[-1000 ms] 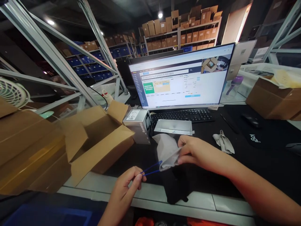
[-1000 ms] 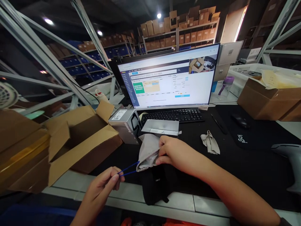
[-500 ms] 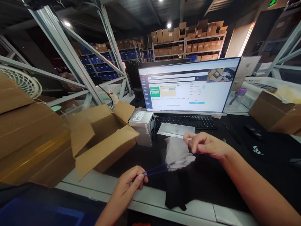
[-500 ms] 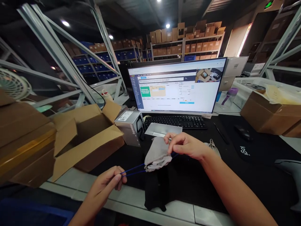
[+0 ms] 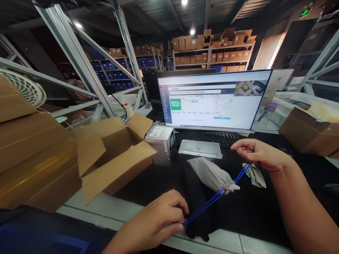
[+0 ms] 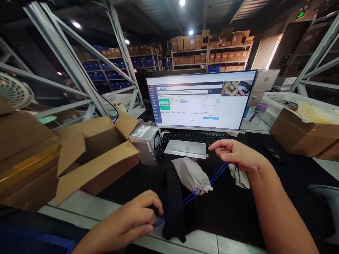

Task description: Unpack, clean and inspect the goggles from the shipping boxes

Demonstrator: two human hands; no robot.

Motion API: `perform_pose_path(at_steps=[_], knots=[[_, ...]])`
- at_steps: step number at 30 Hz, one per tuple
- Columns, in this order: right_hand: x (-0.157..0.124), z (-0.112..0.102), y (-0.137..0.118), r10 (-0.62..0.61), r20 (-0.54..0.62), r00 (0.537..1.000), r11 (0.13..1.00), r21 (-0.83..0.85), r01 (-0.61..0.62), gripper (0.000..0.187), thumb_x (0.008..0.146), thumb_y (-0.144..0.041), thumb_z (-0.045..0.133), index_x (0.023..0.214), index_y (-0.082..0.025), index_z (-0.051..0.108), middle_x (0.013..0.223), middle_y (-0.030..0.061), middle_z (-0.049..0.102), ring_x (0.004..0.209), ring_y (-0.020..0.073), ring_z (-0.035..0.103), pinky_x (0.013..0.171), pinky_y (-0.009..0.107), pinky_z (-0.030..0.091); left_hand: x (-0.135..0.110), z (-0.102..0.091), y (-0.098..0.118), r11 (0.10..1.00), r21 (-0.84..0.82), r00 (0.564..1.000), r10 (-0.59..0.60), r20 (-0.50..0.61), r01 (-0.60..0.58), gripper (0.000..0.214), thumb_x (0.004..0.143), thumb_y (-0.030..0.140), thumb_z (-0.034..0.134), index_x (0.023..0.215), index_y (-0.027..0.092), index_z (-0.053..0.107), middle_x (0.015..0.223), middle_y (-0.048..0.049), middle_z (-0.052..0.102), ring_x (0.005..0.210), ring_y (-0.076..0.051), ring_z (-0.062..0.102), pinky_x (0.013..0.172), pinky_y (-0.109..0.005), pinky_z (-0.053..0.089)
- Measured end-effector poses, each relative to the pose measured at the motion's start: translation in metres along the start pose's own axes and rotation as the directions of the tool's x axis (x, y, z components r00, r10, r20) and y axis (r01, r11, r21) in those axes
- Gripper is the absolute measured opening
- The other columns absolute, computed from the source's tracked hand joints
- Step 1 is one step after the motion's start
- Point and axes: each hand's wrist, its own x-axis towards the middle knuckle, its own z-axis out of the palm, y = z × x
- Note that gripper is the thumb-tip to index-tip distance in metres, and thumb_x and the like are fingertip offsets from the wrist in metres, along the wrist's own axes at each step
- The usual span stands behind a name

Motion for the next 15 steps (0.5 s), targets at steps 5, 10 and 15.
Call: perform_pose_path(at_steps=[5, 10, 15], knots=[[0.005, 0.015, -0.002, 0.046, -0.225, 0.973, 0.986, 0.169, -0.007, 0.053, 0.053, -0.039, 0.095, 0.098, -0.021, 0.073, 0.083, 0.0019, 0.062, 0.064, 0.0098, 0.050, 0.054, 0.022, 0.036, 0.059, -0.019, 0.008, 0.981, 0.194, 0.992, 0.052, -0.115, -0.028, 0.013, 0.092, 0.015, 0.057, 0.084, 0.023, 0.064, 0.139, -0.0086, 0.055, 0.131, -0.023, 0.051, 0.106, -0.040, 0.048], [0.006, 0.021, -0.006, 0.065, -0.245, 0.967, 0.984, 0.179, -0.021, 0.052, 0.050, -0.038, 0.095, 0.094, -0.019, 0.073, 0.088, 0.0024, 0.067, 0.071, 0.0114, 0.057, 0.066, 0.025, 0.045, 0.138, -0.027, -0.023, 0.982, 0.174, 0.997, 0.073, -0.011, -0.070, 0.013, 0.089, 0.016, 0.061, 0.077, 0.020, 0.064, 0.148, -0.0119, 0.048, 0.141, -0.029, 0.043, 0.112, -0.048, 0.042], [0.013, 0.020, 0.007, 0.060, -0.250, 0.966, 0.998, 0.039, -0.052, 0.039, 0.064, -0.035, 0.085, 0.097, -0.015, 0.074, 0.074, -0.0005, 0.063, 0.068, 0.0123, 0.056, 0.066, 0.027, 0.045, 0.178, -0.015, -0.041, 0.991, 0.073, 0.992, 0.104, 0.066, -0.108, 0.020, 0.087, 0.013, 0.054, 0.071, 0.020, 0.062, 0.116, -0.0092, 0.069, 0.117, -0.024, 0.062, 0.100, -0.038, 0.047]])
